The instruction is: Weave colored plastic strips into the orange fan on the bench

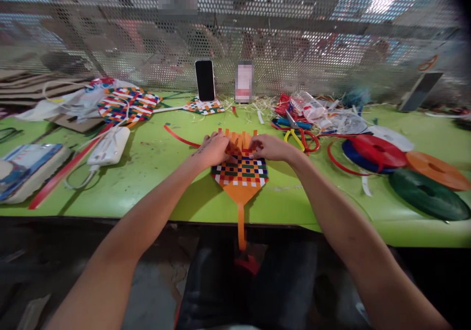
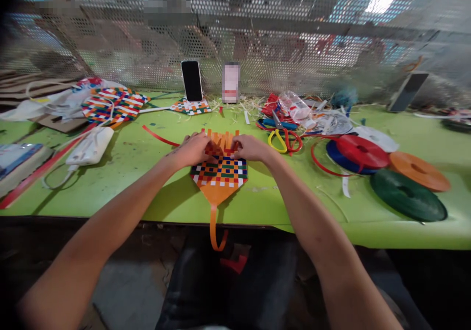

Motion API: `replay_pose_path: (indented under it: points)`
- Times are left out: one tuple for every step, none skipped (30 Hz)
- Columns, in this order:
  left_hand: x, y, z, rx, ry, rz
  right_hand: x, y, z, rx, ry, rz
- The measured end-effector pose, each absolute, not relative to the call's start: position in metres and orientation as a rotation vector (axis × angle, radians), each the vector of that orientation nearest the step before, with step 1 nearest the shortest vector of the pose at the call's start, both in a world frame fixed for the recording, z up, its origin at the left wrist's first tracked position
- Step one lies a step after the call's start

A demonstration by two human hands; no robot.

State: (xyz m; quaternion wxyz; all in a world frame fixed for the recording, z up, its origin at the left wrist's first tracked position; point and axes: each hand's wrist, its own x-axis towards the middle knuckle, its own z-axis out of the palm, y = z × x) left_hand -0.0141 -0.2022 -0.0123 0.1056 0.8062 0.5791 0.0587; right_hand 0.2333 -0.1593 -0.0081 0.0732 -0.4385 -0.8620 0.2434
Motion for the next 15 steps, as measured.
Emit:
replay_pose_path:
  points:
    - [-0.0143, -0.2015, -0.0133, 2.377, 1.702, 0.18, 0.2333, -0.1594, -0.008, -1.332, -2.585, 0.73]
    - [-0.0144, -0.2009, -0.014, 2.38, 1.699, 0.185, 0.2334, -0.1594, -0.0079, -1.346, -2.583, 0.73]
    - [-0.0144, -0.2006, -0.0145, 2.383, 1.696, 0.187, 0.2335, -0.1593, -0.0078, -1.355, -2.583, 0.731]
    - [-0.0143, -0.2004, -0.0147, 2.384, 1.695, 0.186, 0.2335, -0.1591, -0.0078, -1.362, -2.584, 0.735]
    - [-0.0142, -0.2003, -0.0146, 2.386, 1.695, 0.184, 0.2335, -0.1589, -0.0078, -1.366, -2.584, 0.74]
    - [-0.014, -0.2004, -0.0145, 2.387, 1.697, 0.182, 0.2334, -0.1587, -0.0079, -1.368, -2.583, 0.743]
    - [-0.0139, -0.2005, -0.0143, 2.389, 1.698, 0.181, 0.2333, -0.1586, -0.0079, -1.365, -2.585, 0.745]
    - [-0.0139, -0.2005, -0.0141, 2.39, 1.697, 0.182, 0.2331, -0.1585, -0.008, -1.36, -2.588, 0.744]
    - [-0.0139, -0.2004, -0.0141, 2.392, 1.696, 0.186, 0.233, -0.1586, -0.008, -1.355, -2.592, 0.742]
    - [-0.0141, -0.2002, -0.0142, 2.394, 1.692, 0.192, 0.2328, -0.1586, -0.008, -1.355, -2.594, 0.738]
    - [-0.0144, -0.1999, -0.0145, 2.396, 1.686, 0.198, 0.2328, -0.1587, -0.0079, -1.359, -2.594, 0.733]
    - [-0.0147, -0.1995, -0.0148, 2.396, 1.68, 0.204, 0.2328, -0.1588, -0.0077, -1.363, -2.594, 0.727]
    - [-0.015, -0.1991, -0.0151, 2.396, 1.674, 0.21, 0.2328, -0.159, -0.0074, -1.366, -2.595, 0.722]
    - [-0.0153, -0.1988, -0.0154, 2.393, 1.671, 0.214, 0.2329, -0.1593, -0.007, -1.368, -2.599, 0.719]
    - [-0.0155, -0.1985, -0.0156, 2.388, 1.67, 0.218, 0.2329, -0.1597, -0.0065, -1.369, -2.604, 0.72]
